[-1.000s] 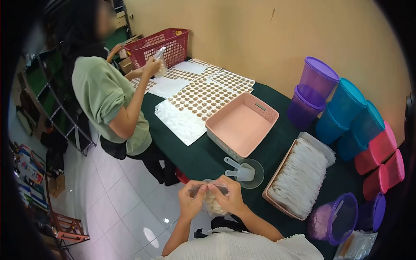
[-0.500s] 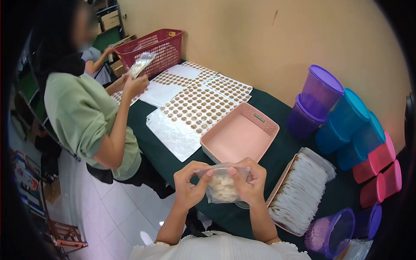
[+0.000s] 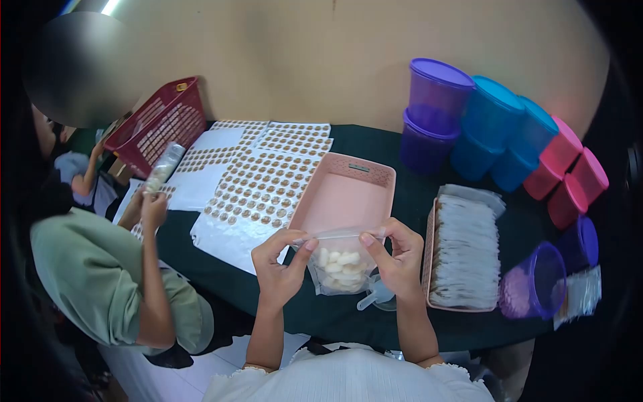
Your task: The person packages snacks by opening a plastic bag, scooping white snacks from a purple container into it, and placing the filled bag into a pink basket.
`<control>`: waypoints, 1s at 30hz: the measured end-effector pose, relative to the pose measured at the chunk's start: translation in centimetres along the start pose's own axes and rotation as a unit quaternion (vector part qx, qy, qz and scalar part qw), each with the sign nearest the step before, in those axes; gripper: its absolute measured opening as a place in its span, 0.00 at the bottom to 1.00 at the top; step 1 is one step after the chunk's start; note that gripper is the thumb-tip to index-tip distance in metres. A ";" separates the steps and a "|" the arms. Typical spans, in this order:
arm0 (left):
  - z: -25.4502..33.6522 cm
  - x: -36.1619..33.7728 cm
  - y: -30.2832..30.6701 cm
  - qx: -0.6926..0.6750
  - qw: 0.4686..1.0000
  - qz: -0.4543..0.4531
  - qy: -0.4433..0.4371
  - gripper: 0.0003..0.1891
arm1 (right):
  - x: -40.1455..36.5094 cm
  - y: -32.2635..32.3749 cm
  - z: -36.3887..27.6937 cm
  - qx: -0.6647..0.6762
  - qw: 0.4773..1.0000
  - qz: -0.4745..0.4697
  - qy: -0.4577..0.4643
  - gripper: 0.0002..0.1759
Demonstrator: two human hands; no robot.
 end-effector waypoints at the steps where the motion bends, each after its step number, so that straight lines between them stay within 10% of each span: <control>1: -0.9 0.2 -0.1 -0.011 1.000 -0.005 0.005 0.03 | -0.2 0.1 0.5 -0.009 1.000 0.008 -0.005 0.07; 9: -2.8 2.6 -2.1 -0.024 0.995 -0.062 -0.073 0.04 | -1.4 2.0 2.7 -0.062 0.994 0.079 -0.039 0.05; 14: -7.7 0.8 -4.1 -0.085 0.987 -0.088 0.106 0.04 | -3.2 2.2 4.7 -0.020 0.985 0.142 -0.098 0.02; 30: -12.3 -1.2 -4.3 -0.125 0.975 -0.142 0.113 0.09 | -4.4 0.9 10.1 -0.078 0.980 0.125 -0.133 0.10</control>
Point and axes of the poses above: each hand's wrist, its own x-axis towards the middle knuckle, its own y-axis out of the back of the hand, z = x × y, the point moved 9 cm from there along x, towards the middle knuckle, and after that the axes turned 5 degrees about -y, right-handed, at the moved point
